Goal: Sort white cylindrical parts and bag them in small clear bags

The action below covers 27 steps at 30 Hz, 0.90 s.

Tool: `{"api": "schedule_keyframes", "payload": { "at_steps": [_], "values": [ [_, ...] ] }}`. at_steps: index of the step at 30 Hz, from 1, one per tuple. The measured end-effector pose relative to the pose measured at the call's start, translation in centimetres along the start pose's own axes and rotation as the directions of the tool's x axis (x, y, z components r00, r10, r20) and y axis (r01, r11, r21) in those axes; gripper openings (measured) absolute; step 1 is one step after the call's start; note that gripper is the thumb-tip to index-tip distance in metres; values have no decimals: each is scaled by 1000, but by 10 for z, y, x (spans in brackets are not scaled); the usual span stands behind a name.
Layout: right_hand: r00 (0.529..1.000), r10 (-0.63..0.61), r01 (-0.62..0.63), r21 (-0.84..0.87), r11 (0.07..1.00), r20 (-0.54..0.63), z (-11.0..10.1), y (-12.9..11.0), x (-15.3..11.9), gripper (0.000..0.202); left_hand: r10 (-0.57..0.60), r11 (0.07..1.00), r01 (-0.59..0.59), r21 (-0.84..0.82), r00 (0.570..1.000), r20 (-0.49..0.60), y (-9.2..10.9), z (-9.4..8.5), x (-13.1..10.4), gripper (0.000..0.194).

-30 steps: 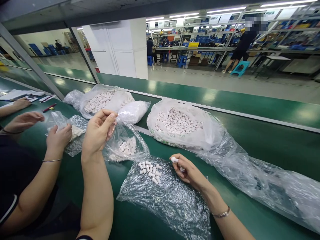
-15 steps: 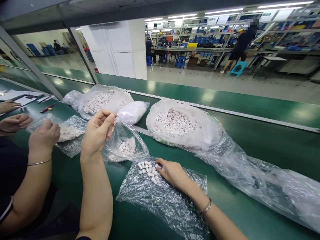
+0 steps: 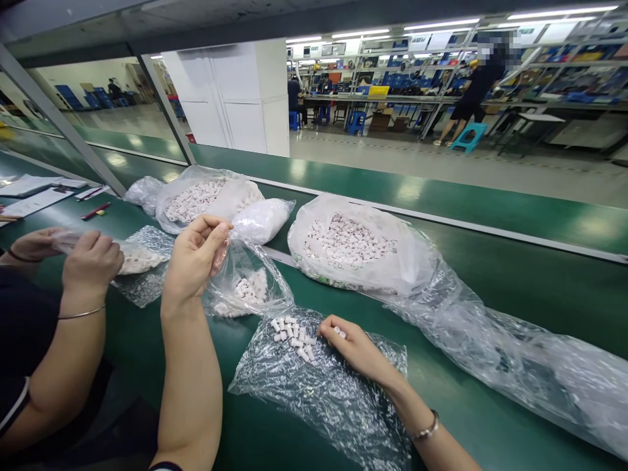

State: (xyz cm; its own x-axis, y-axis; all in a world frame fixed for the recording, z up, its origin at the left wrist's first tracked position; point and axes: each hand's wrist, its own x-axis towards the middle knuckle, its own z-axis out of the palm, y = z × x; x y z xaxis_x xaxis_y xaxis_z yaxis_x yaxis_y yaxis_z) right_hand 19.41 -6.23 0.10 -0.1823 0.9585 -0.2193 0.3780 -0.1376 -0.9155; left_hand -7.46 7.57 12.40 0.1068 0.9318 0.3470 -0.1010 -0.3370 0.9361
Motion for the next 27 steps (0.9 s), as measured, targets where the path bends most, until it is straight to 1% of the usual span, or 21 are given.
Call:
{"api": "schedule_keyframes", "payload": {
  "at_steps": [1,2,4,6,8,10,13,14,16,19,20,22,24,25,26,27],
  "values": [
    [999,-44,44,-151,988,5,3,1,-1,36,0,1000,0,3,1000,-1,0,0,0,16],
    [996,-82,84,-285,955,19,7,2,-2,34,0,1000,0,4,1000,-1,0,0,0,16],
    [991,-119,130,-478,869,54,13,5,-2,32,2,1000,-2,5,1000,2,-1,-1,0,16],
    [989,-126,144,-580,802,72,18,8,-2,32,8,1000,-8,3,1000,5,-1,-1,0,16],
    [993,-108,119,-602,790,53,19,7,-1,30,11,1000,-11,-1,1000,6,0,-1,0,16],
    [998,-63,69,-517,853,30,16,2,-1,30,4,1000,-4,-5,1000,7,0,-1,0,15],
    [999,8,1,-246,969,36,7,-13,-6,32,-7,1000,7,-10,1000,8,1,-1,0,15],
    [999,27,-19,-162,987,43,4,-18,-8,33,-8,1000,8,-9,1000,9,1,-1,0,15],
    [997,60,-57,-50,997,49,-1,-29,-13,33,-5,1000,6,-7,1000,9,1,-1,0,15],
    [996,69,-70,9,997,57,-7,-50,-20,33,1,1000,-1,-7,1000,7,1,-1,0,15],
    [998,46,-46,2,999,48,-8,-59,-21,32,2,1000,-2,-6,1000,4,1,0,0,15],
    [999,-46,46,-57,997,6,-9,-83,-18,30,-3,1000,3,-3,1000,4,0,0,1,15],
    [983,-180,169,-207,964,-39,-5,-111,-7,27,-9,1000,9,1,1000,12,0,0,1,15],
    [966,-257,231,-320,919,-41,0,-125,3,25,-10,1000,10,2,1000,18,1,0,0,16],
    [944,-329,281,-452,847,-30,7,-138,17,23,-8,1000,8,1,1000,23,1,-1,0,16],
    [918,-397,327,-582,744,9,16,-150,33,20,-3,1000,3,0,1000,23,2,-1,0,16]
  ]
}}
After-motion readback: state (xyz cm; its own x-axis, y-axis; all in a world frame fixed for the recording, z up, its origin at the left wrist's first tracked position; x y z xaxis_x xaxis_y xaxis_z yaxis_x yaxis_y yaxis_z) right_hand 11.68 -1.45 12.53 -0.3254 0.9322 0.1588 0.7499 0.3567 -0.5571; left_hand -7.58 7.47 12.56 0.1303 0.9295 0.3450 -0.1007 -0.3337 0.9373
